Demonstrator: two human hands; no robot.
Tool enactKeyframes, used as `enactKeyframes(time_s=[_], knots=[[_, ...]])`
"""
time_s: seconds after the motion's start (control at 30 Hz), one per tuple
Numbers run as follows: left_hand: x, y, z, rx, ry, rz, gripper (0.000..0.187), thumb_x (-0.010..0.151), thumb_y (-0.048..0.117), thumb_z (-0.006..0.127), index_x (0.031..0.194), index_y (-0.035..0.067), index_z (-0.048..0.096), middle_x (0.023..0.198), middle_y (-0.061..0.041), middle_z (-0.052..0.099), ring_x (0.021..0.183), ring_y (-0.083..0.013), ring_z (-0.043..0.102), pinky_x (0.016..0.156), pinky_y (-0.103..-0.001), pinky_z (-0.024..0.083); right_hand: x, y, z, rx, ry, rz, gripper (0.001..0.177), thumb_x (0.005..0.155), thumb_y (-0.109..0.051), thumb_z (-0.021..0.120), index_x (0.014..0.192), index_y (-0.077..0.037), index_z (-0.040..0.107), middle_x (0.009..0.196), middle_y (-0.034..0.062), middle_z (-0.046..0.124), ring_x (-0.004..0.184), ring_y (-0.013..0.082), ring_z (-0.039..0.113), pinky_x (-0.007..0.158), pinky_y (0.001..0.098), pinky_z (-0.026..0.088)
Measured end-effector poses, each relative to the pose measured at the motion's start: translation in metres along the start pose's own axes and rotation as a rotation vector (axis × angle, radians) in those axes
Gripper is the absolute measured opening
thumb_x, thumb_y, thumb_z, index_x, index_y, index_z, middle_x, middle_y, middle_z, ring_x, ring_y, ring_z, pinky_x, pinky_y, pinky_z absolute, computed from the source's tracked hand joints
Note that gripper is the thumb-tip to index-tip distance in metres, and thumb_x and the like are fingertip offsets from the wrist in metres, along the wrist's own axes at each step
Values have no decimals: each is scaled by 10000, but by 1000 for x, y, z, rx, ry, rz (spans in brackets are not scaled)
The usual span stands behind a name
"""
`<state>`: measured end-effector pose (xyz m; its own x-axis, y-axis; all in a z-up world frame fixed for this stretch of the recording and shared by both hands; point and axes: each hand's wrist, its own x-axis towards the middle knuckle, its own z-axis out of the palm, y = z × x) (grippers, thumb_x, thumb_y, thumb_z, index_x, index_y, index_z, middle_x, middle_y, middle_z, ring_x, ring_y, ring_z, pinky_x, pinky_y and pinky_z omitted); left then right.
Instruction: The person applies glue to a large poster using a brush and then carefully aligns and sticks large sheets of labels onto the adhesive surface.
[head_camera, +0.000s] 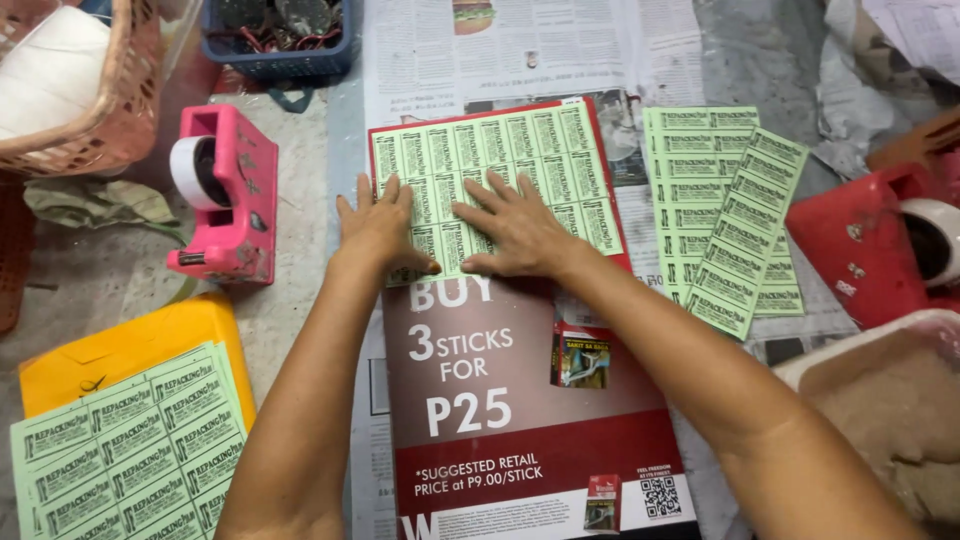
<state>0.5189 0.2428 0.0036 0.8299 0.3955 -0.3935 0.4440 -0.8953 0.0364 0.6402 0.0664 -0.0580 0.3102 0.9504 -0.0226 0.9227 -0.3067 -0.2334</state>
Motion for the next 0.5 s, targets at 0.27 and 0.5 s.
enactKeyframes(time_s=[0.27,0.5], knots=[[-4,-6,-3,-37,13,16,1205,603,442,974,1580,57,383,1670,-132,326,1547,-477,120,1190,-708,144,-73,76,-62,-101,-228,227,1001,681,-740,792,1550,-435,400,1659,27,350,1559,388,167,1256,608,84],[1,-17,3,-19,37,28,1194,556,434,994,1560,106,436,1656,-109,354,1541,-468,116,1188,-709,157,-70,85,-74,-108,-238,347,919,664,-620,866,1484,-362,543,1631,-27,417,1568,367,181,1269,579,143]])
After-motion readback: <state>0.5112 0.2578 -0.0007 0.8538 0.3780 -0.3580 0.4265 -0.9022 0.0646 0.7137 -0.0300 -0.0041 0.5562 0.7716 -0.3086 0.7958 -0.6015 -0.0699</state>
